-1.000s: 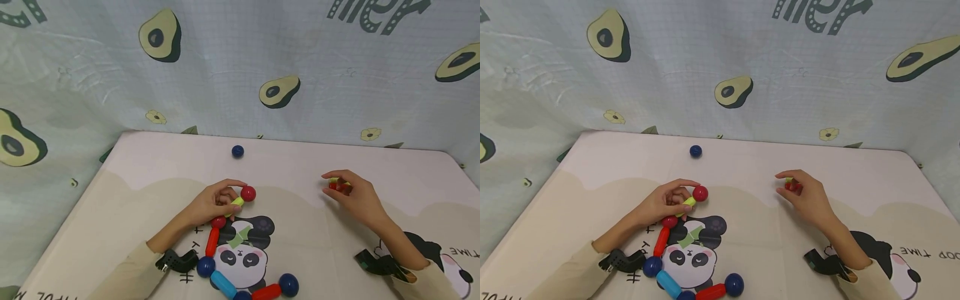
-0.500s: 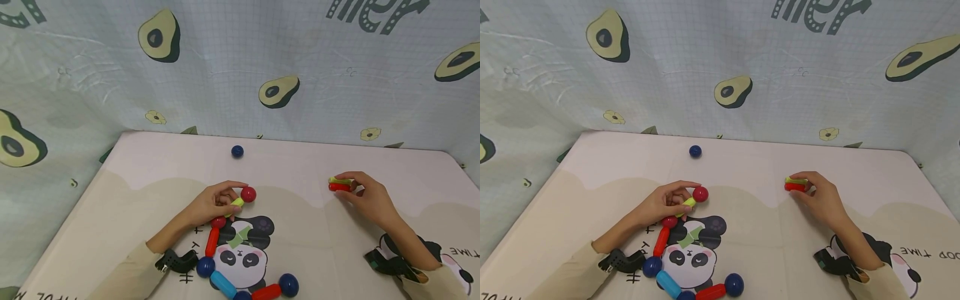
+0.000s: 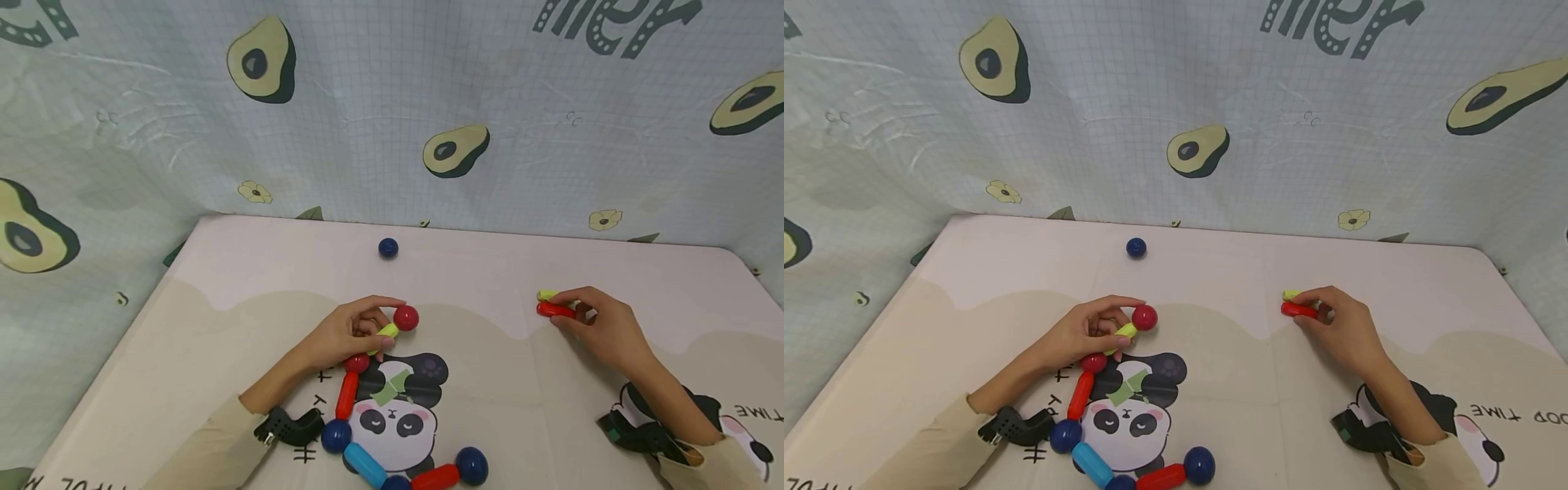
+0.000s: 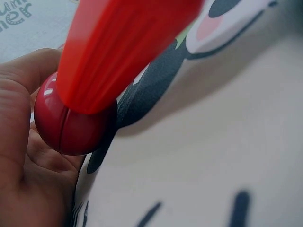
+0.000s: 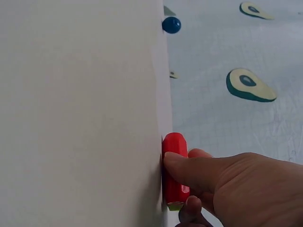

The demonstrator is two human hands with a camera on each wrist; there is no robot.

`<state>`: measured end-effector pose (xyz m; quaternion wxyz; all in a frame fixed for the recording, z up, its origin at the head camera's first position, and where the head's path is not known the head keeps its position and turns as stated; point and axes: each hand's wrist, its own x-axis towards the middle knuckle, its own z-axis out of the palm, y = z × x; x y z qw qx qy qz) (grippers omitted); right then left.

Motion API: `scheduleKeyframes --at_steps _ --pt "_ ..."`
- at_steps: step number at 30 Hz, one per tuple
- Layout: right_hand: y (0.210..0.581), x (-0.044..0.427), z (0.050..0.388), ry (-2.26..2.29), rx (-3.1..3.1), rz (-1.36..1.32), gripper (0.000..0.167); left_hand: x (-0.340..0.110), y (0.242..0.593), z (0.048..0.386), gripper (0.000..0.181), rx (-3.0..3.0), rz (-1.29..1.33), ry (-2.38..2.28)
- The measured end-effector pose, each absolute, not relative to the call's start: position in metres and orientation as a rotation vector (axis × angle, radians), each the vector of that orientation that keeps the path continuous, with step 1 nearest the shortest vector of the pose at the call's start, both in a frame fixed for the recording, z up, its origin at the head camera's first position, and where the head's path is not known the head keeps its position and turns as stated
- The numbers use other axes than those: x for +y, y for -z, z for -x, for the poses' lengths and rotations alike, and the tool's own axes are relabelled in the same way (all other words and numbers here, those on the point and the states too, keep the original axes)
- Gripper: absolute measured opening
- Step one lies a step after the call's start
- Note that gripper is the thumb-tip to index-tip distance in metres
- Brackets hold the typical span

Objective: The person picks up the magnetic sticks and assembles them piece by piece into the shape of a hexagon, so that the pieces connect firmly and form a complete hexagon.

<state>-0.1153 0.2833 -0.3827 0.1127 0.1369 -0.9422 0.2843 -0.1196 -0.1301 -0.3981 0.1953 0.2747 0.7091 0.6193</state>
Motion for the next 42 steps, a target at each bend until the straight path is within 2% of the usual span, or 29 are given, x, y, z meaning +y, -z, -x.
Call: scheduleKeyframes --at_steps 12,23,33,42 --pt "0.376 0.271 0.113 -0.8 -2.747 -0.482 0.034 -0.129 0.397 0.119 0.052 1.972 -0.767 -1.749" --pt "0.359 0.211 0.109 -0.972 -2.774 -0.617 0.034 -0.13 0.399 0.12 0.052 1.989 -0.771 -1.733" --pt "0.362 0.161 0.109 -1.114 -2.8 -0.711 0.034 -0.13 0.398 0.121 0.052 2.002 -0.766 -1.72" --pt "0.365 0.136 0.105 -1.171 -2.748 -0.786 0.031 -0.129 0.399 0.12 0.051 1.995 -0.781 -1.72"
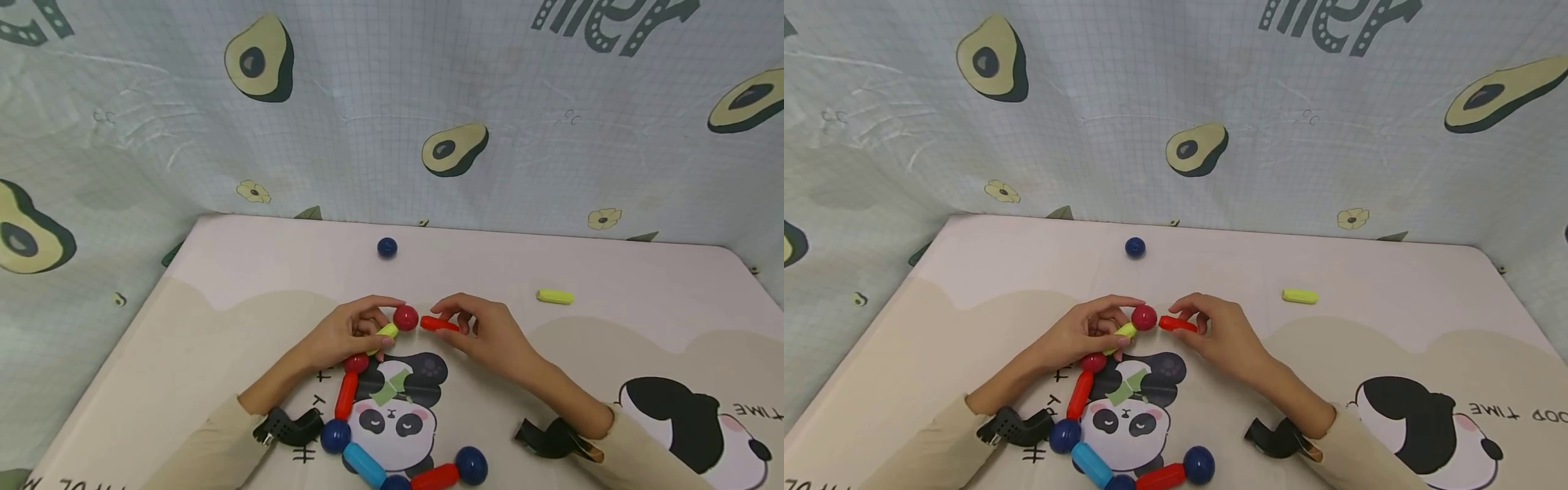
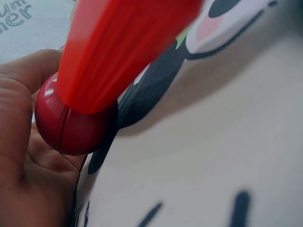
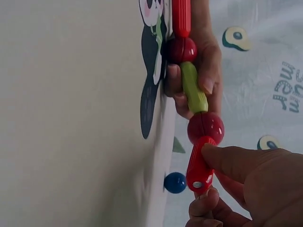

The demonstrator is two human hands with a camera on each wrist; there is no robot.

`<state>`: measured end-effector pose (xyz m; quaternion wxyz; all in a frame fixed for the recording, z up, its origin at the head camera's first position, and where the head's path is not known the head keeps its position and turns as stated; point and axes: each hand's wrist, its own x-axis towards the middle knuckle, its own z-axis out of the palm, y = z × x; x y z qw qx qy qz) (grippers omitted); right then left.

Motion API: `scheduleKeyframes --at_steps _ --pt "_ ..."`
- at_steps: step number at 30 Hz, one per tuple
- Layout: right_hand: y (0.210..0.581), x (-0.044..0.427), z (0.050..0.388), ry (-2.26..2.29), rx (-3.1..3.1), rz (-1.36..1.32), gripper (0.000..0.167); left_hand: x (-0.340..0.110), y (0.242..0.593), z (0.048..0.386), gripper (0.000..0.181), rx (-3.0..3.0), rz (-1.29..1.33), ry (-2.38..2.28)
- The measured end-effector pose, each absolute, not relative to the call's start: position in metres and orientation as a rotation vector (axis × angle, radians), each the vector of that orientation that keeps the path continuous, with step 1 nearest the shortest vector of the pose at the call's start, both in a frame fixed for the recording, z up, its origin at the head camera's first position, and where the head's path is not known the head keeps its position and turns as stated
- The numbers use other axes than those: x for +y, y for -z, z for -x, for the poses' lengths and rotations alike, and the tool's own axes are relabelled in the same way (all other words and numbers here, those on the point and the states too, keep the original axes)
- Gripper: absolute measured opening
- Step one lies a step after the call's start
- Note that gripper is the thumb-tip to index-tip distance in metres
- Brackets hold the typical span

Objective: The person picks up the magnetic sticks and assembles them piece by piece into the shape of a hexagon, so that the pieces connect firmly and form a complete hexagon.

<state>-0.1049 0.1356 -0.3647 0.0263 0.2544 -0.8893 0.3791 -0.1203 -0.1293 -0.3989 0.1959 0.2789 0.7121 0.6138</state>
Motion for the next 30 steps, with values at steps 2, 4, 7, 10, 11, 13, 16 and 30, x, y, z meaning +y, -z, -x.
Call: scheduleKeyframes --at_steps 2,4,7,10,11,13,16,30 --pt "0.366 0.133 0.105 -1.17 -2.75 -0.8 0.03 -0.129 0.399 0.12 0.051 1.992 -0.788 -1.722" --pt "0.366 0.131 0.105 -1.168 -2.755 -0.801 0.03 -0.129 0.399 0.12 0.051 1.988 -0.792 -1.725" --pt "0.365 0.129 0.105 -1.189 -2.745 -0.798 0.029 -0.129 0.398 0.119 0.054 1.997 -0.795 -1.719" --pt "0.365 0.127 0.107 -1.219 -2.723 -0.829 0.029 -0.128 0.397 0.119 0.06 2.039 -0.785 -1.698" --pt "0.365 0.126 0.108 -1.225 -2.717 -0.842 0.029 -0.127 0.396 0.119 0.062 2.058 -0.782 -1.686" --pt "0.365 0.123 0.11 -1.23 -2.71 -0.868 0.028 -0.127 0.396 0.118 0.061 2.085 -0.769 -1.669" --pt "0.364 0.119 0.114 -1.245 -2.72 -0.89 0.028 -0.127 0.395 0.117 0.055 2.082 -0.728 -1.682" --pt "0.358 0.11 0.133 -1.312 -2.841 -1.016 0.023 -0.128 0.397 0.117 0.04 2.072 -0.67 -1.757"
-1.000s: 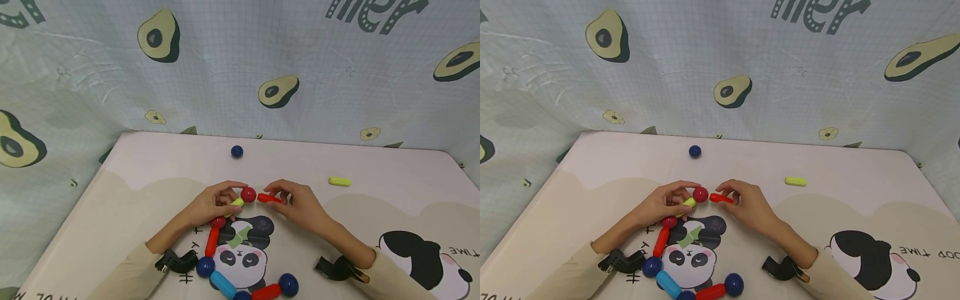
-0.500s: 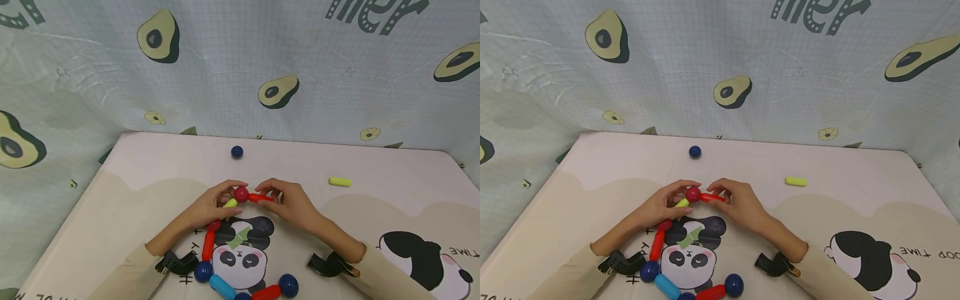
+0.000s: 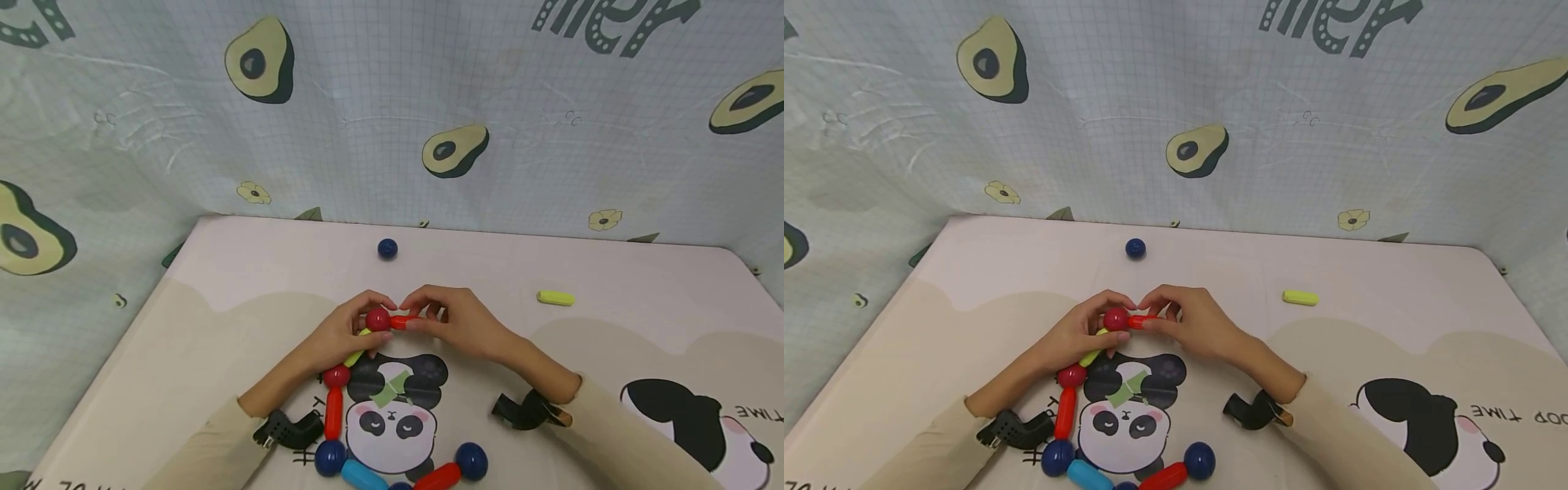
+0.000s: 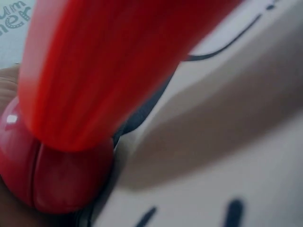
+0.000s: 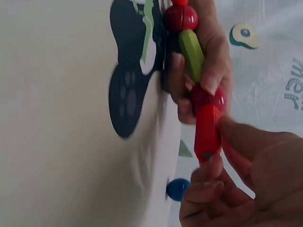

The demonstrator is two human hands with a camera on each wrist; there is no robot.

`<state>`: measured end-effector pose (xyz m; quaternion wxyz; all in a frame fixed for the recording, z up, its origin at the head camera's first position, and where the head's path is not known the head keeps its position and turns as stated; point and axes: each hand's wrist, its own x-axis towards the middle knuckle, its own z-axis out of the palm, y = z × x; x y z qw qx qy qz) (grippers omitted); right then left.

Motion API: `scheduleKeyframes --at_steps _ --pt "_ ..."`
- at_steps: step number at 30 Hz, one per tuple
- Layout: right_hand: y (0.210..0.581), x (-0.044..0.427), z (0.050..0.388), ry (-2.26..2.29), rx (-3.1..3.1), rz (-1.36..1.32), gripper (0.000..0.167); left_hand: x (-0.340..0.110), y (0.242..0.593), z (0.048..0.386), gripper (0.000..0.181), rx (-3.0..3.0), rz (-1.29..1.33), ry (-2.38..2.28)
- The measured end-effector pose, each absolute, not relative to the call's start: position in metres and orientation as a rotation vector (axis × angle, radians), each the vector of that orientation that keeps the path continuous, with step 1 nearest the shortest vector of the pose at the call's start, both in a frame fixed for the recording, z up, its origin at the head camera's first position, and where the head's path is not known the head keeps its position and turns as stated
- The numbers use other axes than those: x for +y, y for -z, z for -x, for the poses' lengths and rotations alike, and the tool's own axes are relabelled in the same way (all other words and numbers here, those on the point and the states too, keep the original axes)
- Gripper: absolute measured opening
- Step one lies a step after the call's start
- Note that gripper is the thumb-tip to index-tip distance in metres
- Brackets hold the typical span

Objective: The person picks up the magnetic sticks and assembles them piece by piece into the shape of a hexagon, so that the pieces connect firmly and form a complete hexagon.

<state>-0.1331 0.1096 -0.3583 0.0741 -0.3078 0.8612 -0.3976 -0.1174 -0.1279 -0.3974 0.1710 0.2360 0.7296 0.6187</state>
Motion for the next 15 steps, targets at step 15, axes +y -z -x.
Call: scheduleKeyframes --at_steps 15 --pt "0.359 0.091 0.194 1.169 2.706 0.883 0.039 -0.129 0.396 0.117 0.035 2.126 -0.69 -1.688"
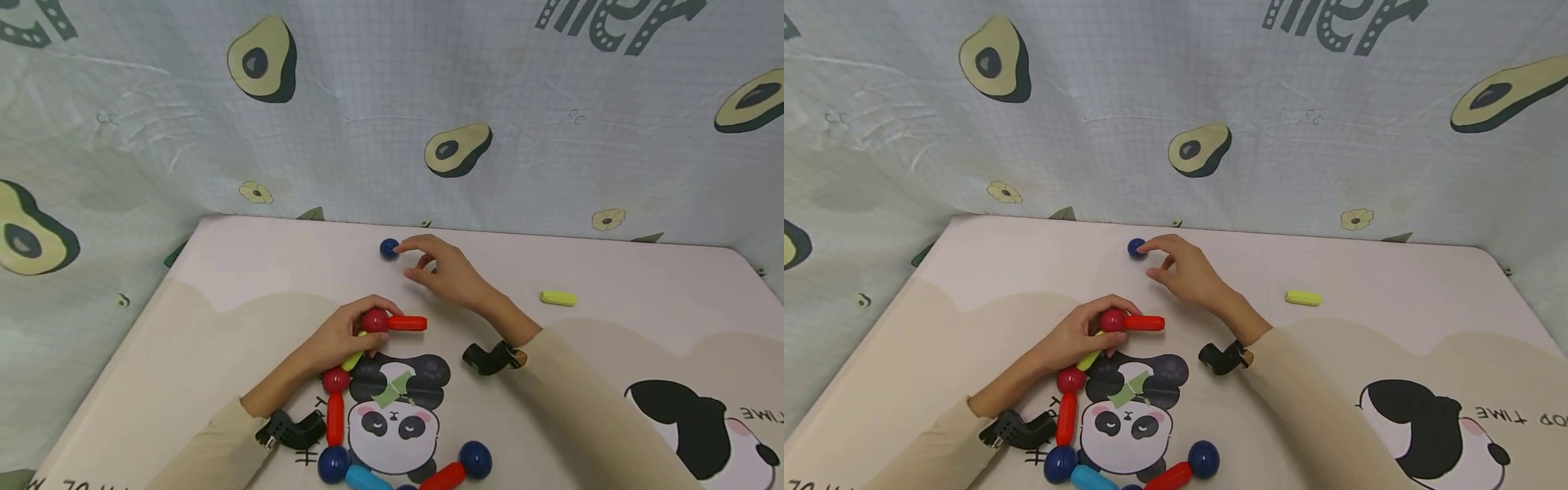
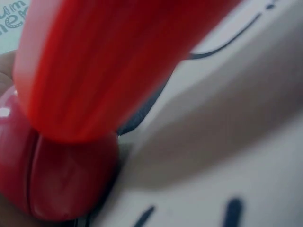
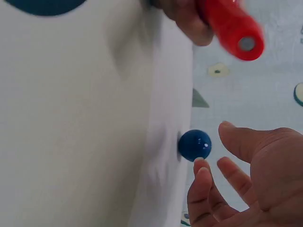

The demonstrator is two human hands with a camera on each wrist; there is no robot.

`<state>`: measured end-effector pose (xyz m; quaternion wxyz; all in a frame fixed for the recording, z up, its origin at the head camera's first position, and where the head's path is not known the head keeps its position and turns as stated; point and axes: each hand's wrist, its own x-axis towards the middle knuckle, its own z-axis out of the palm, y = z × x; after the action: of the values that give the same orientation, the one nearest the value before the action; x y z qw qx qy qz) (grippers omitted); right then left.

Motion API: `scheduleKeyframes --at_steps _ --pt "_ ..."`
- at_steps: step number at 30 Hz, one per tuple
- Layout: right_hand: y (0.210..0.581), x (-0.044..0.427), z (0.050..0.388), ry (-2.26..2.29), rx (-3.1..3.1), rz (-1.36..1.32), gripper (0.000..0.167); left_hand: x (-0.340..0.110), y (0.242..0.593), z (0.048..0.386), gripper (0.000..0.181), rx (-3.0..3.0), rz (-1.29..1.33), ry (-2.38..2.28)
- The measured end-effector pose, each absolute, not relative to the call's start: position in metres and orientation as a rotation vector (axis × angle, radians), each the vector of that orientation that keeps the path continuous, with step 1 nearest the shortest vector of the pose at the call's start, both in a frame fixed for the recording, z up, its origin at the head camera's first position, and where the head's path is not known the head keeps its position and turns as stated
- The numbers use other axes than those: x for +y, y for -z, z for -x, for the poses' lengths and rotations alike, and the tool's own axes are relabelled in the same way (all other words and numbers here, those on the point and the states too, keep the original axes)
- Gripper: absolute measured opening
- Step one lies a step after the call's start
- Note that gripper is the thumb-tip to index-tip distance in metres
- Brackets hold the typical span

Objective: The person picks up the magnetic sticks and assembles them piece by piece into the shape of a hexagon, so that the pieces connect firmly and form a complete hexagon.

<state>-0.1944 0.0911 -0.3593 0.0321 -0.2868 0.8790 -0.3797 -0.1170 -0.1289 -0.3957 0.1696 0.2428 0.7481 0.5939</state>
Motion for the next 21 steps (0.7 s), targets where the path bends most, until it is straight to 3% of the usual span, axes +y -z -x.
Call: scheduleKeyframes --at_steps 5,10,21 --pt "0.367 0.084 0.205 1.09 2.731 0.972 0.052 -0.129 0.396 0.117 0.032 2.137 -0.689 -1.682" --pt "0.371 0.079 0.211 1.056 2.743 1.003 0.054 -0.129 0.395 0.117 0.031 2.141 -0.708 -1.683" --pt "0.372 0.066 0.216 1.054 2.778 0.968 0.04 -0.128 0.397 0.117 0.029 2.159 -0.746 -1.683"
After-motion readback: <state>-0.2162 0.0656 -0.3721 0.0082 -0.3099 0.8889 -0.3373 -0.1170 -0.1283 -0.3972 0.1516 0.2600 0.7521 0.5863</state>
